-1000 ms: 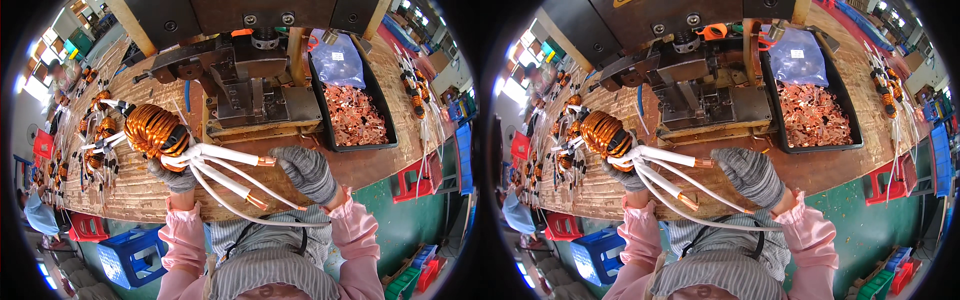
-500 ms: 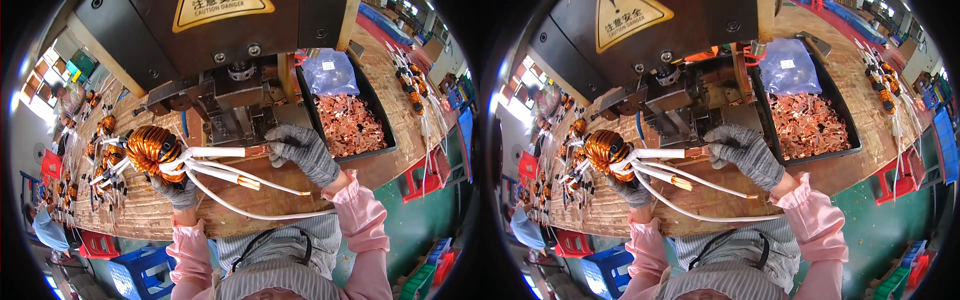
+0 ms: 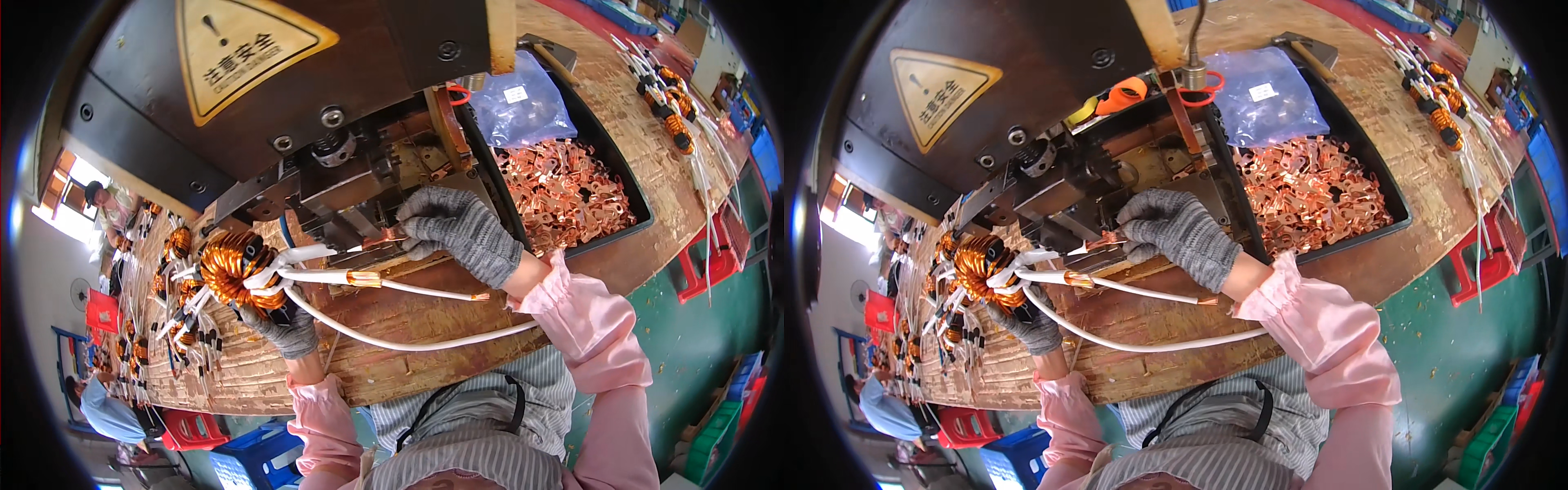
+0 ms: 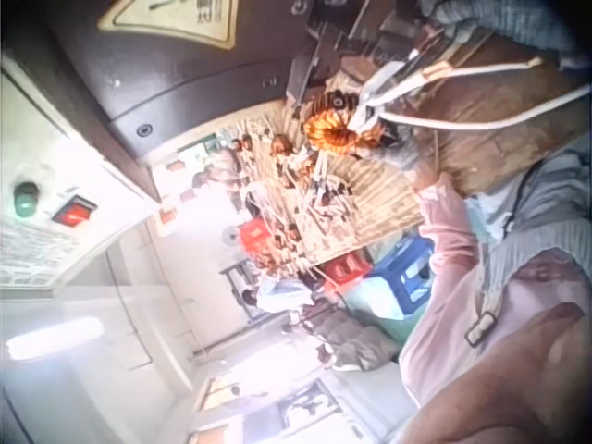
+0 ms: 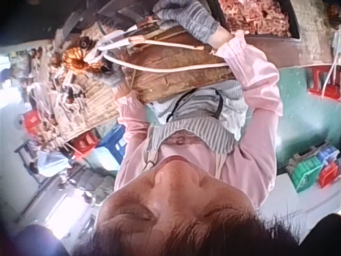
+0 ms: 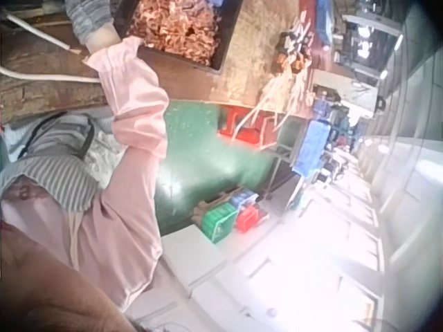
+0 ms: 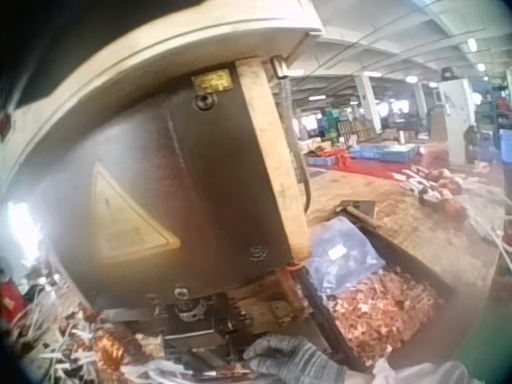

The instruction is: The person assembles electrical components by inserting copper terminals into the ends of white insulated wires attached to a copper coil. They use a manual press machine to crimp the terminals onto the wires and then place the finished units on a wooden workbench.

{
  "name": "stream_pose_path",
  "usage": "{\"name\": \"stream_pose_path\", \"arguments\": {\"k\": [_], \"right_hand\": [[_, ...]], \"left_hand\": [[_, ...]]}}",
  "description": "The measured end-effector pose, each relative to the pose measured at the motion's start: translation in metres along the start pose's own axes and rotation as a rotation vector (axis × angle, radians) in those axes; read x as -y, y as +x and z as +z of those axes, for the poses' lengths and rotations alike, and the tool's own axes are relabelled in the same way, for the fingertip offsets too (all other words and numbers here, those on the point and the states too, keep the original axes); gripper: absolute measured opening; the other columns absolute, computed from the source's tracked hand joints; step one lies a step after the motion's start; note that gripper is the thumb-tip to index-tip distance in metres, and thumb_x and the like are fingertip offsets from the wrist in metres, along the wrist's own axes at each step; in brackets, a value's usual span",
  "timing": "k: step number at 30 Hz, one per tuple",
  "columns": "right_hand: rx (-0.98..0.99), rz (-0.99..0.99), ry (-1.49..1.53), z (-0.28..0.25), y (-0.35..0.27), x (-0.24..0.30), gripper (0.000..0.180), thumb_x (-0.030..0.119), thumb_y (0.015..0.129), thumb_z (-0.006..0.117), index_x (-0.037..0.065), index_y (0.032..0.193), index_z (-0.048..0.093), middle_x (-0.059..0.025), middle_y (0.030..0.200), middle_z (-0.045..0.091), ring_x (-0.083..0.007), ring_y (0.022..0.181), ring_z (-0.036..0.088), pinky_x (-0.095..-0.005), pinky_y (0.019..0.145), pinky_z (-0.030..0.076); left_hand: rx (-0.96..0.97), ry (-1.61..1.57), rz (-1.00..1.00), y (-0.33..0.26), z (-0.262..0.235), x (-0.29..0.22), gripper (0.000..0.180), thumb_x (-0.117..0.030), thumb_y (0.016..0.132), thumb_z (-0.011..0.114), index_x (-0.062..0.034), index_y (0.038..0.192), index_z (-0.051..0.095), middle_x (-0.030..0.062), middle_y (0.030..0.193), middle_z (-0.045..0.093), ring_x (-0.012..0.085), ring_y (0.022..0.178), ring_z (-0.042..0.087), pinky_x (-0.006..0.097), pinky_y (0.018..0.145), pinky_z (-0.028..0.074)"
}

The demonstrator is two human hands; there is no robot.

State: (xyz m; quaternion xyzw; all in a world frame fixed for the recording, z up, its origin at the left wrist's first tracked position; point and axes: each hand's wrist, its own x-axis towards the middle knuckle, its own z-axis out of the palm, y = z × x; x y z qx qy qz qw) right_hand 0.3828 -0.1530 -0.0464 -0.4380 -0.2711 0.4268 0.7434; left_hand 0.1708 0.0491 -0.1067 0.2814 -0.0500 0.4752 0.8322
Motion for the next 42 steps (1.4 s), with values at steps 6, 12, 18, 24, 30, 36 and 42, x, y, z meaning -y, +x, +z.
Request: {"name": "stream_pose_path", "arguments": {"k": [6, 12, 18, 24, 30, 36, 42], "right_hand": [[-0.027, 0.054, 0.083, 0.003, 0.008, 0.002, 0.013, 0.000, 0.080, 0.057, -0.003, 0.093, 0.057, -0.0117, 0.084, 0.063, -0.0188, 0.071, 0.064, -0.0282, 0.063, 0.057], [-0.063, 0.029, 0.027, 0.005, 0.010, 0.005, 0.012, 0.000, 0.080, 0.057, -0.004, 0.091, 0.057, -0.0120, 0.082, 0.062, -0.0174, 0.070, 0.063, -0.0268, 0.060, 0.057], [-0.065, -0.007, -0.149, 0.002, 0.009, 0.006, 0.013, 0.006, 0.083, 0.057, -0.001, 0.094, 0.057, -0.0070, 0.079, 0.061, -0.0136, 0.068, 0.062, -0.0251, 0.058, 0.056], [-0.265, -0.138, -0.282, -0.005, 0.002, 0.013, 0.015, 0.016, 0.085, 0.058, 0.005, 0.095, 0.058, 0.0000, 0.075, 0.058, -0.0058, 0.061, 0.055, -0.0188, 0.050, 0.047], [-0.442, -0.193, -0.123, -0.014, -0.007, 0.017, 0.011, 0.015, 0.085, 0.057, 0.009, 0.094, 0.058, 0.0040, 0.074, 0.056, -0.0039, 0.064, 0.053, -0.0180, 0.054, 0.044], [-0.499, -0.286, -0.126, -0.011, -0.020, 0.018, 0.012, 0.014, 0.086, 0.055, 0.008, 0.096, 0.057, 0.0028, 0.078, 0.057, -0.0048, 0.066, 0.053, -0.0187, 0.056, 0.045], [0.078, -1.113, -1.406, 0.065, -0.074, 0.017, 0.027, 0.020, 0.077, 0.056, 0.006, 0.100, 0.057, -0.0080, 0.103, 0.058, -0.0246, 0.097, 0.057, -0.0397, 0.079, 0.048]], "left_hand": [[-0.092, 0.051, 0.047, 0.003, -0.013, -0.005, 0.062, -0.036, 0.078, 0.064, -0.0013, 0.123, 0.042, 0.0143, 0.119, 0.052, 0.0265, 0.105, 0.054, 0.037, 0.091, 0.047], [-0.078, 0.046, 0.034, -0.001, 0.006, 0.002, 0.061, -0.035, 0.077, 0.065, -0.0015, 0.123, 0.042, 0.0139, 0.117, 0.053, 0.0264, 0.102, 0.055, 0.037, 0.087, 0.049], [-0.139, 0.141, 0.052, -0.002, -0.004, -0.002, 0.075, -0.043, 0.071, 0.068, -0.0049, 0.127, 0.037, 0.0127, 0.123, 0.047, 0.0277, 0.109, 0.049, 0.042, 0.092, 0.044], [-0.184, 0.132, 0.036, -0.002, -0.011, -0.005, 0.080, -0.046, 0.068, 0.071, -0.0066, 0.128, 0.035, 0.0123, 0.125, 0.045, 0.0280, 0.111, 0.048, 0.042, 0.091, 0.046], [-0.180, 0.081, 0.035, -0.004, -0.002, -0.002, 0.079, -0.042, 0.069, 0.071, -0.0071, 0.129, 0.034, 0.0131, 0.125, 0.045, 0.0282, 0.110, 0.049, 0.041, 0.088, 0.049], [-0.191, 0.133, 0.058, -0.005, 0.003, 0.000, 0.078, -0.043, 0.069, 0.071, -0.0066, 0.128, 0.036, 0.0129, 0.123, 0.047, 0.0290, 0.109, 0.049, 0.041, 0.085, 0.051], [-0.203, 0.099, 0.046, -0.010, -0.029, -0.016, 0.069, -0.048, 0.073, 0.064, -0.0082, 0.125, 0.041, 0.0102, 0.121, 0.050, 0.0268, 0.106, 0.052, 0.042, 0.094, 0.041]]}}
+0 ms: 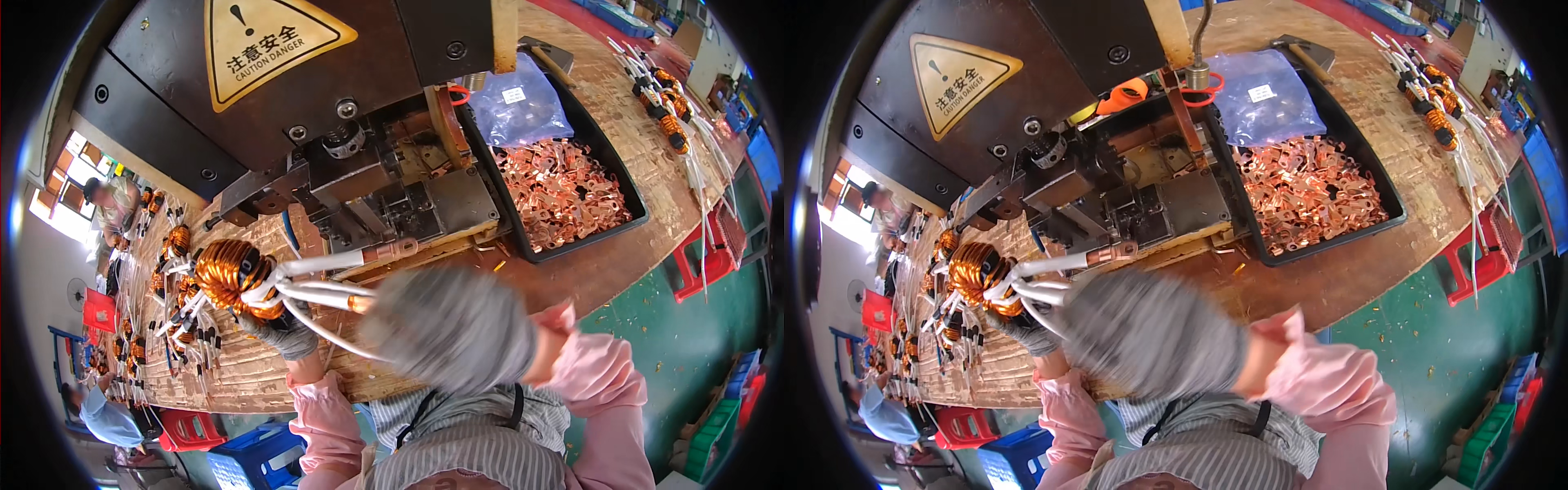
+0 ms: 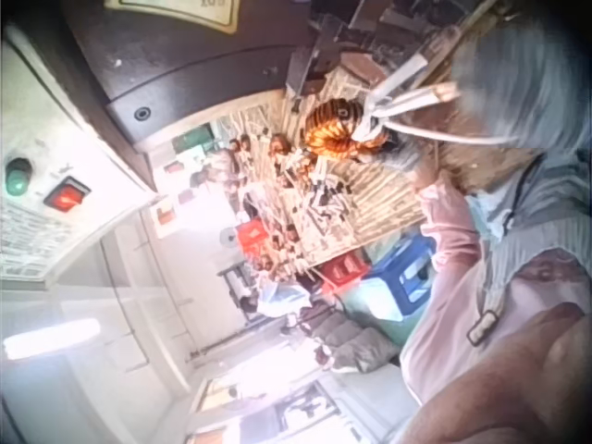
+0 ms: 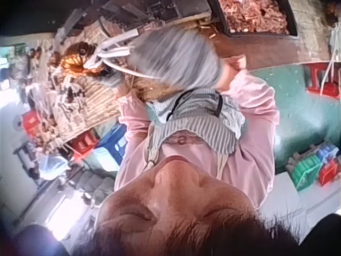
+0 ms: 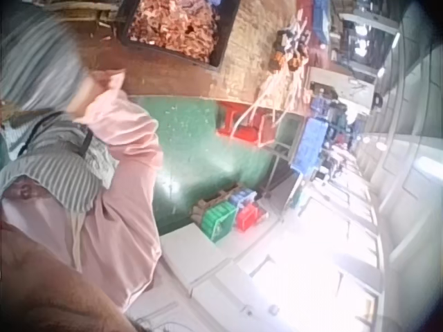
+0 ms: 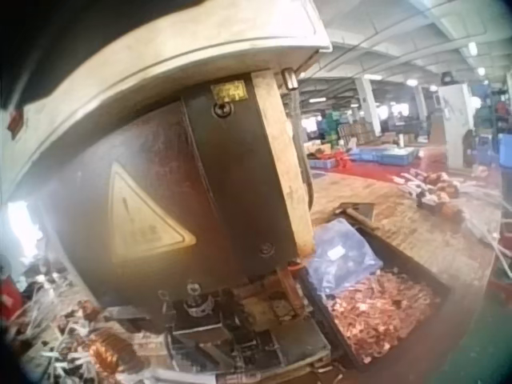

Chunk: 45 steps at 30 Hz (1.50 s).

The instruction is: The person assembles electrical components by inserting copper terminals into the ends of white insulated wires attached to a copper coil. They use a manual press machine to crimp the terminals onto the wires and then place the finished units on a wooden workbench.

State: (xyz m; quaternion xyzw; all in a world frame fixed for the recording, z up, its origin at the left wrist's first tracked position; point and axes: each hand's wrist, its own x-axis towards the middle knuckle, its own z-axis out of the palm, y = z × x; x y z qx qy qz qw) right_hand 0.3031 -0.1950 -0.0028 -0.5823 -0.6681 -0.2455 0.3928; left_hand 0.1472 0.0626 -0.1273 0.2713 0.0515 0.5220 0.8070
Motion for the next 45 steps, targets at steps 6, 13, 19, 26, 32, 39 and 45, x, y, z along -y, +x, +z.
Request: {"name": "stream_pose_path", "arguments": {"k": [6, 13, 19, 26, 32, 39, 45], "right_hand": [[0.238, 0.040, -0.117, 0.037, 0.005, 0.022, 0.034, 0.026, 0.080, 0.050, 0.005, 0.107, 0.054, -0.0150, 0.113, 0.053, -0.0298, 0.105, 0.053, -0.0428, 0.092, 0.040], [0.315, 0.530, 0.813, 0.055, -0.037, 0.000, 0.035, 0.024, 0.085, 0.053, 0.003, 0.113, 0.051, -0.0112, 0.106, 0.057, -0.0248, 0.091, 0.060, -0.0334, 0.075, 0.048], [0.230, 0.304, 0.761, 0.075, -0.081, -0.009, 0.038, 0.020, 0.087, 0.048, 0.008, 0.123, 0.045, -0.0179, 0.113, 0.050, -0.0321, 0.102, 0.052, -0.0388, 0.085, 0.046], [0.451, -0.170, -0.147, 0.035, -0.068, -0.031, 0.038, 0.014, 0.089, 0.046, 0.006, 0.125, 0.045, -0.0140, 0.117, 0.052, -0.0253, 0.104, 0.053, -0.0319, 0.087, 0.043], [0.515, 0.336, 0.278, 0.011, -0.039, -0.069, 0.035, 0.039, 0.086, 0.049, 0.006, 0.081, 0.056, -0.0142, 0.069, 0.056, -0.0311, 0.065, 0.056, -0.0406, 0.058, 0.044], [0.431, 0.691, -0.606, -0.059, -0.100, -0.189, 0.025, 0.032, 0.076, 0.062, 0.009, 0.083, 0.062, -0.0130, 0.084, 0.060, -0.0322, 0.079, 0.058, -0.0401, 0.070, 0.047], [0.627, 0.691, -0.779, -0.052, -0.103, -0.203, 0.029, 0.029, 0.076, 0.062, 0.010, 0.097, 0.060, -0.0172, 0.098, 0.059, -0.0339, 0.093, 0.056, -0.0416, 0.080, 0.045]], "left_hand": [[-0.016, -0.536, -0.166, -0.020, -0.014, -0.006, 0.066, -0.054, 0.076, 0.057, -0.0100, 0.124, 0.043, 0.0086, 0.120, 0.051, 0.0235, 0.107, 0.049, 0.038, 0.096, 0.039], [0.137, -0.277, -0.271, -0.040, -0.007, -0.004, 0.068, -0.055, 0.075, 0.057, -0.0101, 0.125, 0.042, 0.0092, 0.120, 0.050, 0.0247, 0.107, 0.049, 0.039, 0.095, 0.039], [0.224, -0.139, -0.361, -0.045, -0.001, 0.000, 0.070, -0.057, 0.074, 0.057, -0.0102, 0.125, 0.041, 0.0096, 0.121, 0.049, 0.0257, 0.107, 0.049, 0.040, 0.095, 0.040], [0.258, -0.059, -0.438, -0.048, -0.002, 0.003, 0.073, -0.058, 0.073, 0.057, -0.0103, 0.126, 0.040, 0.0102, 0.121, 0.048, 0.0269, 0.107, 0.049, 0.041, 0.094, 0.040], [0.291, -0.057, -0.472, -0.042, 0.002, 0.011, 0.075, -0.059, 0.072, 0.057, -0.0104, 0.126, 0.039, 0.0107, 0.122, 0.048, 0.0279, 0.107, 0.049, 0.043, 0.094, 0.041], [0.289, -0.125, -0.418, -0.038, 0.005, 0.016, 0.077, -0.060, 0.071, 0.057, -0.0105, 0.127, 0.038, 0.0113, 0.122, 0.047, 0.0291, 0.107, 0.049, 0.044, 0.093, 0.041], [0.308, -0.170, -0.327, -0.031, 0.010, 0.013, 0.079, -0.061, 0.070, 0.057, -0.0107, 0.127, 0.037, 0.0118, 0.123, 0.046, 0.0302, 0.107, 0.049, 0.045, 0.093, 0.041]]}}
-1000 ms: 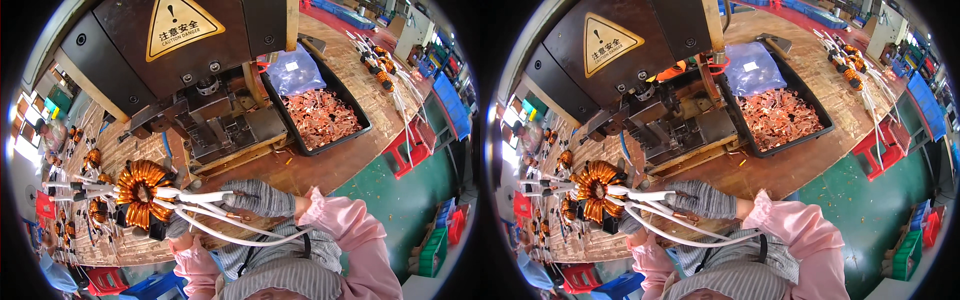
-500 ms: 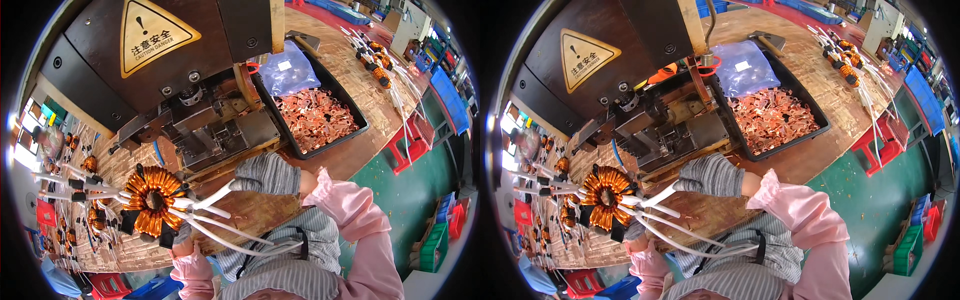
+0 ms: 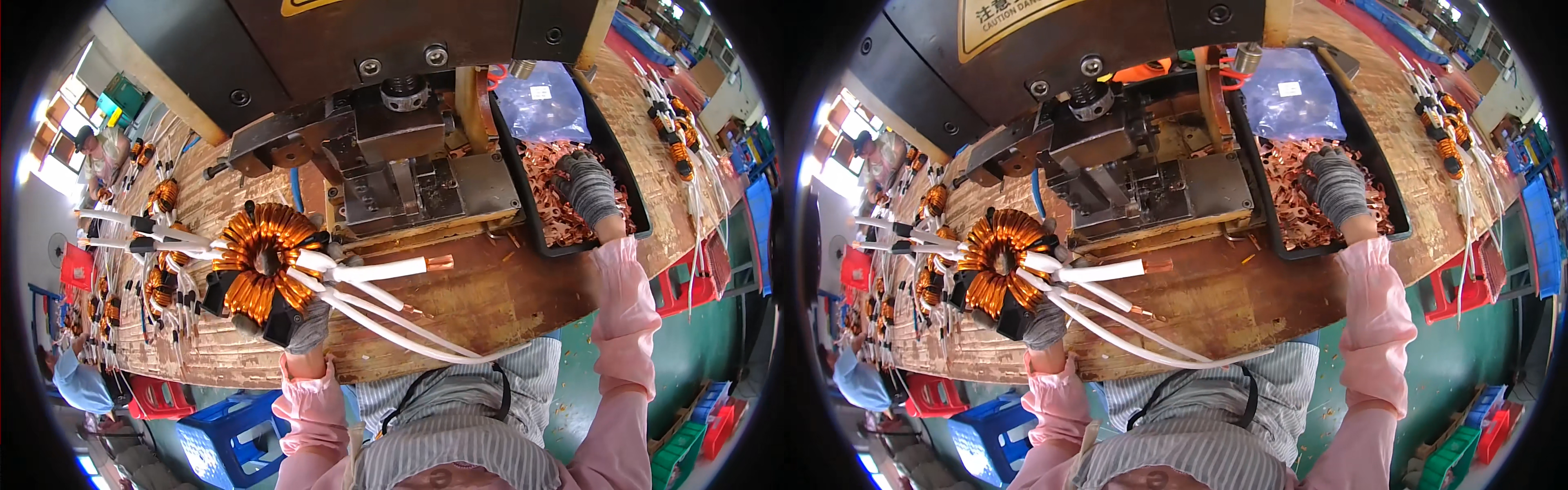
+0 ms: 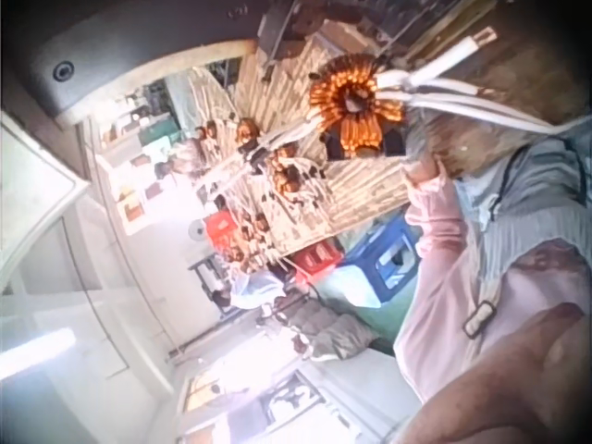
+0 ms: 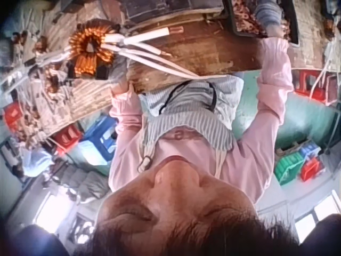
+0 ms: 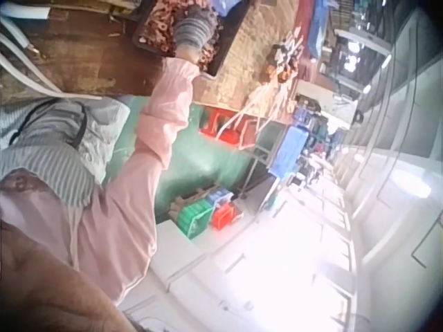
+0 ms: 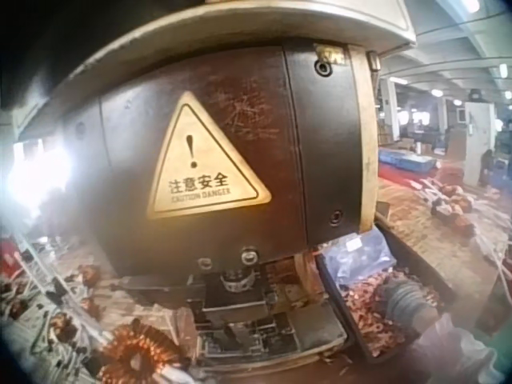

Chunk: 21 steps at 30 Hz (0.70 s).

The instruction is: The person assembles electrical components by inserting copper terminals into the ends of white insulated wires attached to a copper coil. They use a manual press machine to crimp the terminals onto the wires and then place the finished units on a wooden workbench.

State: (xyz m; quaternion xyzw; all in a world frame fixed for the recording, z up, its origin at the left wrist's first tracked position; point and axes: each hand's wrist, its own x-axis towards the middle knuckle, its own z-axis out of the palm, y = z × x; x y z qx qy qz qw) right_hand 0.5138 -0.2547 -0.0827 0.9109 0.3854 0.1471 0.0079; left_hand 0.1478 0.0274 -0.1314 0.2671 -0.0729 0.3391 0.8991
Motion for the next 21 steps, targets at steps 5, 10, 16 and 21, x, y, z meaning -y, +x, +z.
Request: {"name": "stream_pose_path", "arguments": {"k": [5, 10, 16, 21], "right_hand": [[-0.492, 0.310, 1.167, 0.007, 0.006, -0.020, 0.021, 0.024, 0.084, 0.060, 0.004, 0.087, 0.058, -0.0050, 0.074, 0.061, -0.0147, 0.062, 0.055, -0.0262, 0.056, 0.044], [0.103, 0.170, 1.368, -0.086, -0.031, 0.060, 0.024, 0.022, 0.086, 0.058, 0.002, 0.097, 0.062, -0.0031, 0.078, 0.063, -0.0118, 0.068, 0.056, -0.0244, 0.064, 0.045], [0.118, -0.432, 1.173, -0.069, -0.052, 0.126, 0.023, 0.020, 0.083, 0.059, 0.003, 0.099, 0.062, -0.0103, 0.090, 0.065, -0.0260, 0.080, 0.062, -0.0327, 0.075, 0.048], [-0.100, -0.437, 1.062, -0.084, -0.048, 0.147, 0.019, 0.015, 0.082, 0.058, 0.005, 0.098, 0.062, -0.0116, 0.091, 0.064, -0.0284, 0.082, 0.061, -0.0350, 0.075, 0.048]], "left_hand": [[0.028, -0.005, 0.021, 0.005, 0.002, 0.002, 0.080, -0.062, 0.070, 0.057, -0.0107, 0.128, 0.036, 0.0122, 0.123, 0.045, 0.0310, 0.106, 0.049, 0.046, 0.092, 0.042], [0.027, 0.007, 0.050, 0.000, 0.001, 0.000, 0.082, -0.063, 0.069, 0.058, -0.0108, 0.128, 0.035, 0.0126, 0.123, 0.045, 0.0319, 0.106, 0.049, 0.047, 0.092, 0.042], [0.096, -0.020, 0.129, 0.011, 0.014, -0.001, 0.084, -0.064, 0.068, 0.058, -0.0109, 0.129, 0.034, 0.0131, 0.124, 0.044, 0.0329, 0.106, 0.049, 0.048, 0.091, 0.042], [0.129, -0.027, 0.171, 0.015, 0.018, -0.002, 0.086, -0.065, 0.067, 0.058, -0.0110, 0.129, 0.034, 0.0135, 0.124, 0.044, 0.0338, 0.106, 0.048, 0.049, 0.091, 0.043]]}}
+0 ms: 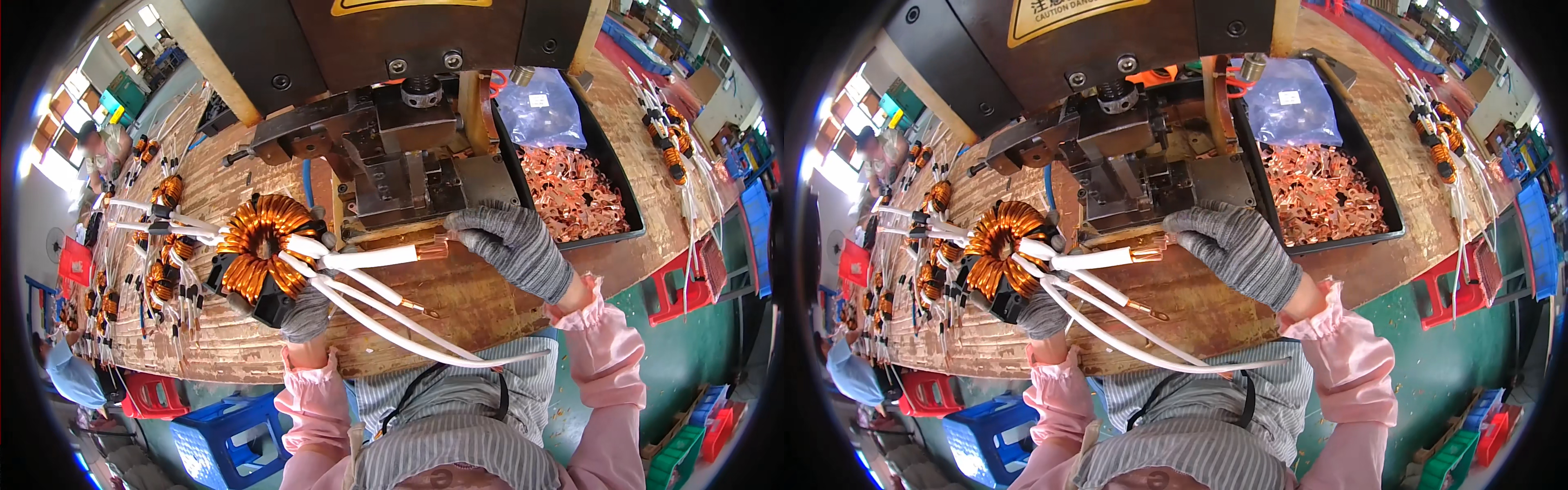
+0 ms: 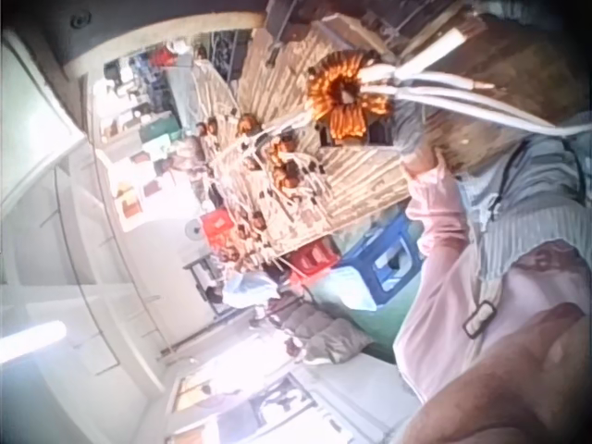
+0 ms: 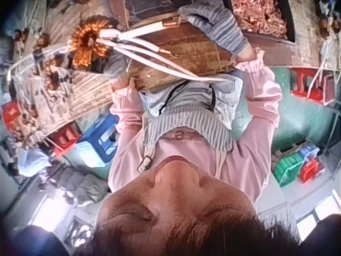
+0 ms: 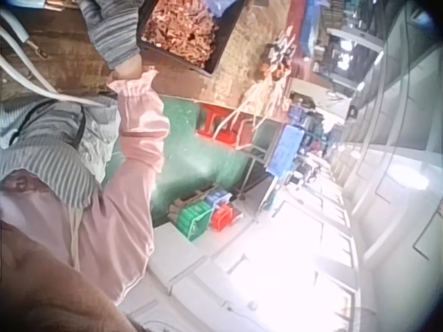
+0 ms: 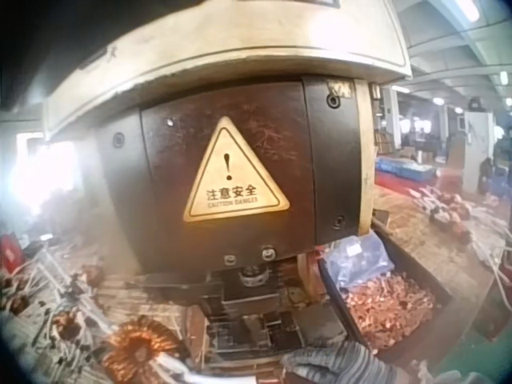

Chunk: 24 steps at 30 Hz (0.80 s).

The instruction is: The person assembles electrical components by inserting copper terminals into the ends of white insulated wires attached to a copper coil. They use a manual press machine to crimp the terminals onto the wires and then place the finished units on a wooden workbench.

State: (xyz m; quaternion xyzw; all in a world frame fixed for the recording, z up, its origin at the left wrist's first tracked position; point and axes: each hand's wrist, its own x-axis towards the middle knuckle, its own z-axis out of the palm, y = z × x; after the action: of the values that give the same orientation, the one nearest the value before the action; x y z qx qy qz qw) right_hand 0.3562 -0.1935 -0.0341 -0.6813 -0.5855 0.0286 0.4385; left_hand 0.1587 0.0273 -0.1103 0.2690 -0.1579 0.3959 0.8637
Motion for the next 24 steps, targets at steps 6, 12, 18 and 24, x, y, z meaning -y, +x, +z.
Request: {"name": "stream_pose_path", "arguments": {"k": [6, 12, 18, 24], "right_hand": [[0.043, -0.021, 0.016, 0.000, 0.003, 0.008, 0.019, 0.014, 0.082, 0.057, 0.007, 0.099, 0.062, -0.0099, 0.094, 0.063, -0.0260, 0.086, 0.060, -0.0336, 0.077, 0.048], [0.060, -0.060, 0.014, -0.001, -0.002, 0.006, 0.020, 0.014, 0.083, 0.056, 0.008, 0.101, 0.061, -0.0074, 0.096, 0.062, -0.0238, 0.087, 0.059, -0.0316, 0.078, 0.048], [0.200, 0.288, 0.539, -0.004, -0.003, 0.000, 0.020, 0.008, 0.085, 0.054, 0.002, 0.103, 0.059, -0.0063, 0.089, 0.063, -0.0132, 0.074, 0.060, -0.0249, 0.066, 0.050], [0.100, 0.478, 0.869, -0.003, 0.013, -0.006, 0.021, 0.008, 0.087, 0.052, 0.000, 0.106, 0.057, -0.0064, 0.084, 0.062, -0.0121, 0.071, 0.060, -0.0243, 0.063, 0.052]], "left_hand": [[0.031, 0.015, 0.022, 0.001, 0.002, -0.003, 0.088, -0.066, 0.066, 0.058, -0.0111, 0.130, 0.033, 0.0140, 0.125, 0.043, 0.0348, 0.106, 0.048, 0.050, 0.090, 0.043], [-0.015, -0.041, 0.102, 0.002, 0.011, 0.001, 0.096, -0.072, 0.062, 0.057, -0.0139, 0.133, 0.027, 0.0153, 0.127, 0.039, 0.0380, 0.105, 0.048, 0.056, 0.085, 0.045], [-0.157, 0.165, 0.059, -0.001, 0.002, -0.008, 0.098, -0.075, 0.063, 0.052, -0.0153, 0.135, 0.024, 0.0152, 0.131, 0.035, 0.0385, 0.110, 0.045, 0.056, 0.088, 0.043], [0.015, 0.104, 0.061, 0.034, 0.012, -0.013, 0.096, -0.075, 0.064, 0.050, -0.0200, 0.138, 0.021, 0.0131, 0.136, 0.031, 0.0375, 0.117, 0.039, 0.056, 0.092, 0.039]]}}
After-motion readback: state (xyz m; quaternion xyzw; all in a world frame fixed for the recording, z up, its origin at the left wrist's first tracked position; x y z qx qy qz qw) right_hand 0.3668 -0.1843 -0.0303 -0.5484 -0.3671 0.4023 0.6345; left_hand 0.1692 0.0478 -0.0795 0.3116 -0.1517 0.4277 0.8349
